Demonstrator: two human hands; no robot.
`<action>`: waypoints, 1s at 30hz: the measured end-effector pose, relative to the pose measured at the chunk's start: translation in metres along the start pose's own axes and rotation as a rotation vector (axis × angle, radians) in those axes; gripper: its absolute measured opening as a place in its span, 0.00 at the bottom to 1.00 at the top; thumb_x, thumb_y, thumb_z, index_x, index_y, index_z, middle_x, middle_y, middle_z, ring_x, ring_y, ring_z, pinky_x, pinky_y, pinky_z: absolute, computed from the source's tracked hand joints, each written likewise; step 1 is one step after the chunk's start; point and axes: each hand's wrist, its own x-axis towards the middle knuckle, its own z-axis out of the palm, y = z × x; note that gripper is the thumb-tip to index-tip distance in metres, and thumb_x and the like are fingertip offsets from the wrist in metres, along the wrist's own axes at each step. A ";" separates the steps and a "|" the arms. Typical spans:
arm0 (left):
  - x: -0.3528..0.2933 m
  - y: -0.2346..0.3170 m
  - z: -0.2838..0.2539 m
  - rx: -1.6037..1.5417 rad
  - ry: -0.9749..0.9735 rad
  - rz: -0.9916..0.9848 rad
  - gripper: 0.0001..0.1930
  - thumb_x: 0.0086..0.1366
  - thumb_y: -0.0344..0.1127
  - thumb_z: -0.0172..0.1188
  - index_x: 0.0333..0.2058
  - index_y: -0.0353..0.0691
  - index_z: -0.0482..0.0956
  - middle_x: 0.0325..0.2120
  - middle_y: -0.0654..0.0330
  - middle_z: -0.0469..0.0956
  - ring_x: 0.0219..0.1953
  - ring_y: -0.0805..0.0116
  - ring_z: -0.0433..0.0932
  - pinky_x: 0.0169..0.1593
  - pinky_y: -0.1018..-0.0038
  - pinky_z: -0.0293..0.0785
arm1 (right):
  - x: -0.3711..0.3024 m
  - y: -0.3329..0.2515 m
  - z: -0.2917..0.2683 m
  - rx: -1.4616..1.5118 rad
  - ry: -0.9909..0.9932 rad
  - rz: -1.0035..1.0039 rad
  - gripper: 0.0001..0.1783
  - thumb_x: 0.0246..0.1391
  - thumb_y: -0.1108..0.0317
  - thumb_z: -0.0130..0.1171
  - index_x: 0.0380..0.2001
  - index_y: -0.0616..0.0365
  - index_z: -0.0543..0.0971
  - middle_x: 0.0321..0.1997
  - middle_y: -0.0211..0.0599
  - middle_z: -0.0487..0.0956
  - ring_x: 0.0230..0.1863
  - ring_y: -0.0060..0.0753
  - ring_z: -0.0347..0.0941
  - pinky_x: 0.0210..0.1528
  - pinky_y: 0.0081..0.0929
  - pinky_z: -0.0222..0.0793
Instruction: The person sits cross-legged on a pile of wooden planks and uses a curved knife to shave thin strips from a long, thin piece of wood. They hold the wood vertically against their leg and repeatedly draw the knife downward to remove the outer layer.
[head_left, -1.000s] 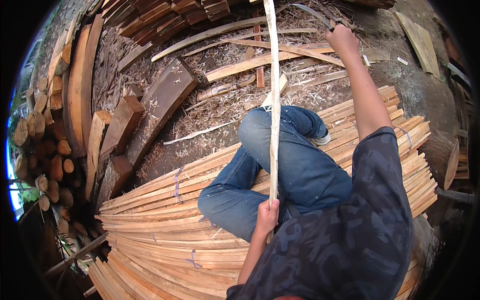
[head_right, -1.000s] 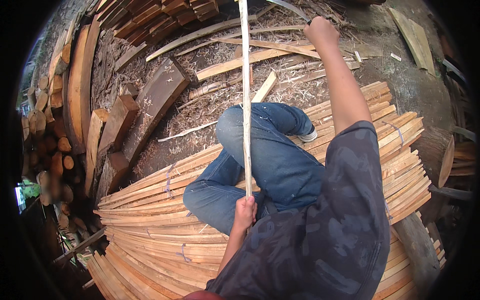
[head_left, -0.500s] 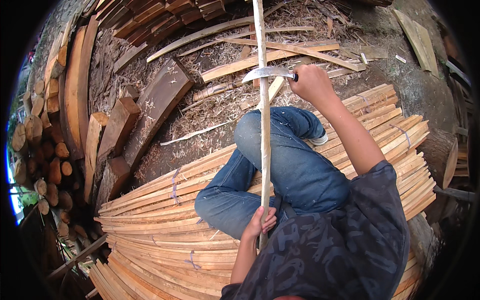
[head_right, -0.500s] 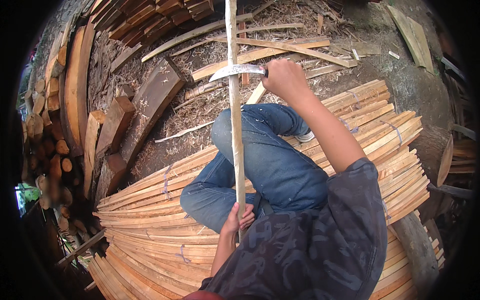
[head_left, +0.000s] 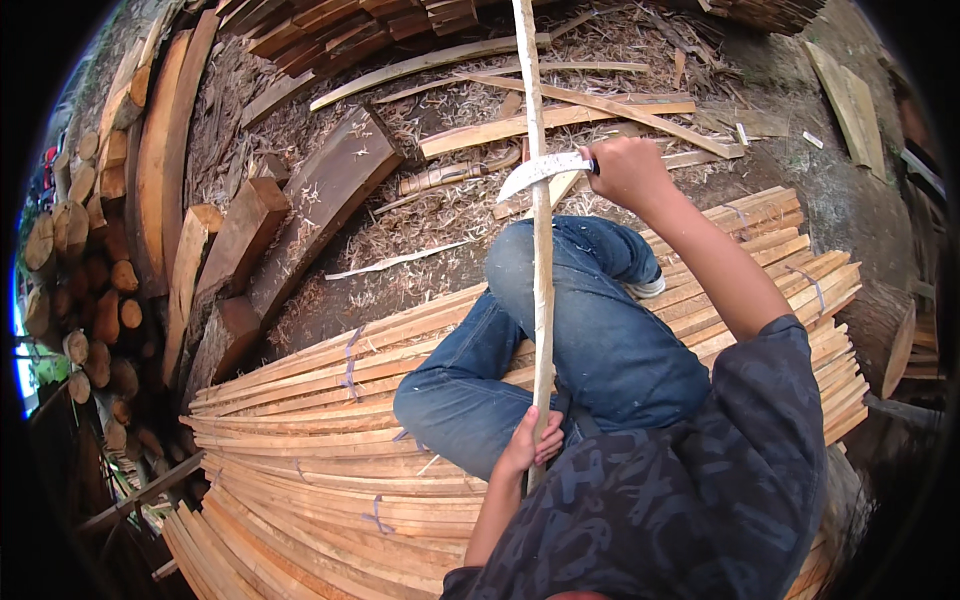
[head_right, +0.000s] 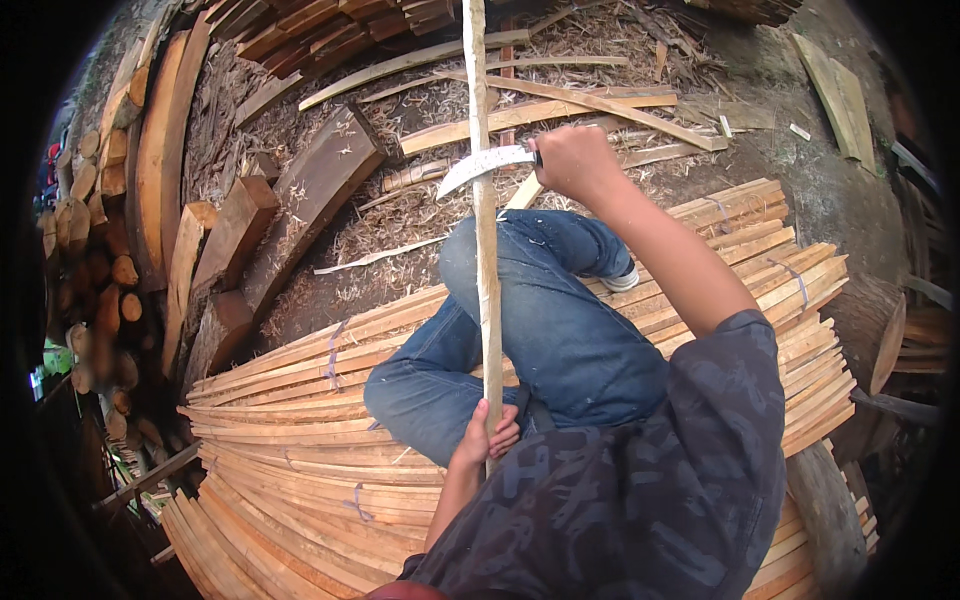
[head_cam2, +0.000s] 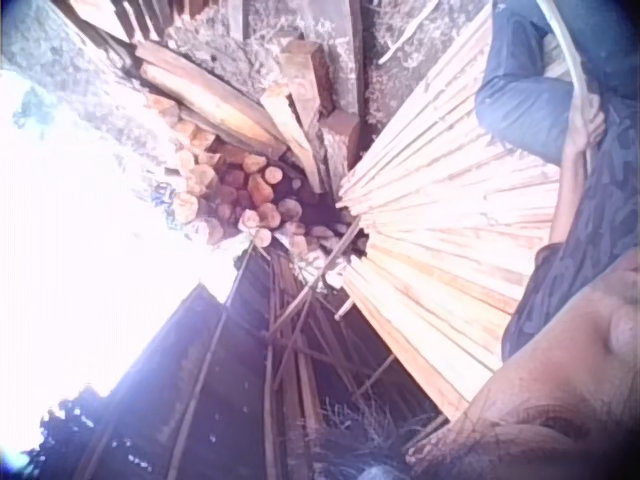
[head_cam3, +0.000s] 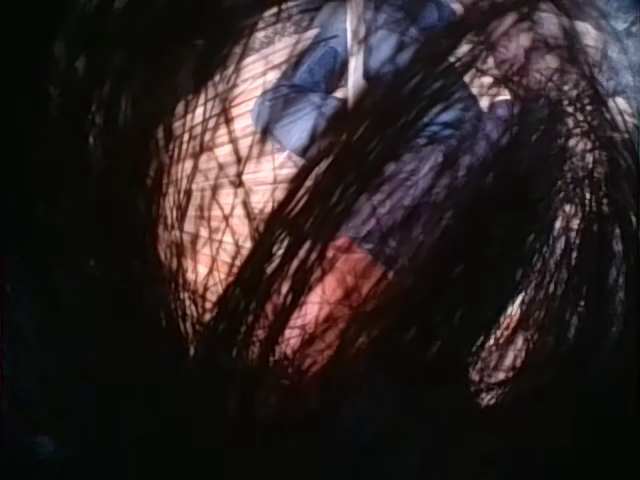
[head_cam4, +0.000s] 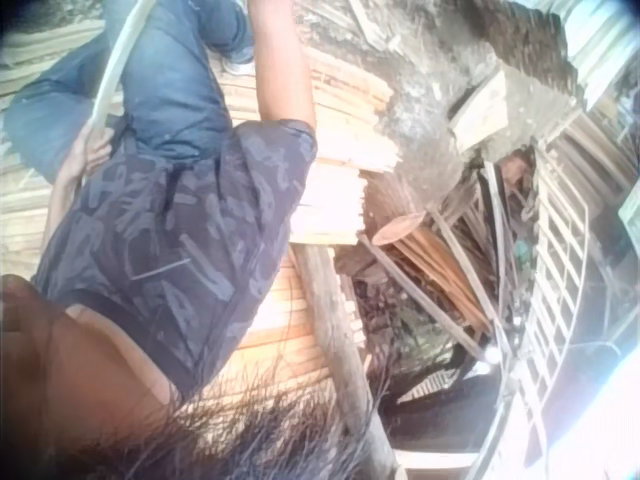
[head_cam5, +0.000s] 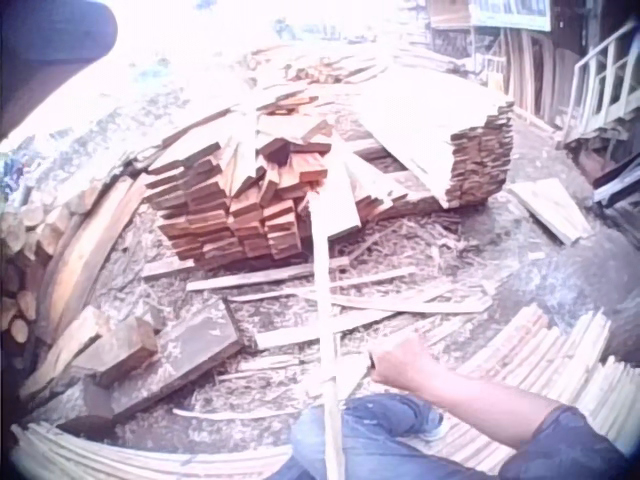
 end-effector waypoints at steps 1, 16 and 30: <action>-0.002 -0.002 0.001 -0.003 0.004 0.014 0.32 0.64 0.71 0.34 0.18 0.47 0.56 0.07 0.73 0.52 0.08 0.83 0.50 0.12 0.86 0.49 | -0.010 -0.015 -0.011 0.039 -0.074 -0.098 0.09 0.46 0.61 0.59 0.23 0.54 0.82 0.19 0.42 0.79 0.23 0.42 0.79 0.29 0.36 0.75; 0.000 0.002 0.007 0.004 0.034 -0.012 0.32 0.64 0.71 0.32 0.18 0.48 0.55 0.06 0.73 0.52 0.06 0.83 0.49 0.10 0.86 0.49 | 0.047 0.017 0.006 -0.031 -0.011 0.256 0.07 0.43 0.64 0.58 0.22 0.55 0.81 0.22 0.44 0.80 0.25 0.40 0.80 0.26 0.35 0.76; 0.004 -0.001 0.015 0.023 0.032 -0.004 0.31 0.65 0.69 0.32 0.18 0.48 0.55 0.06 0.73 0.52 0.06 0.82 0.50 0.10 0.85 0.48 | 0.085 0.083 0.000 0.107 0.065 0.709 0.13 0.47 0.62 0.58 0.28 0.61 0.81 0.30 0.51 0.81 0.35 0.51 0.80 0.38 0.41 0.75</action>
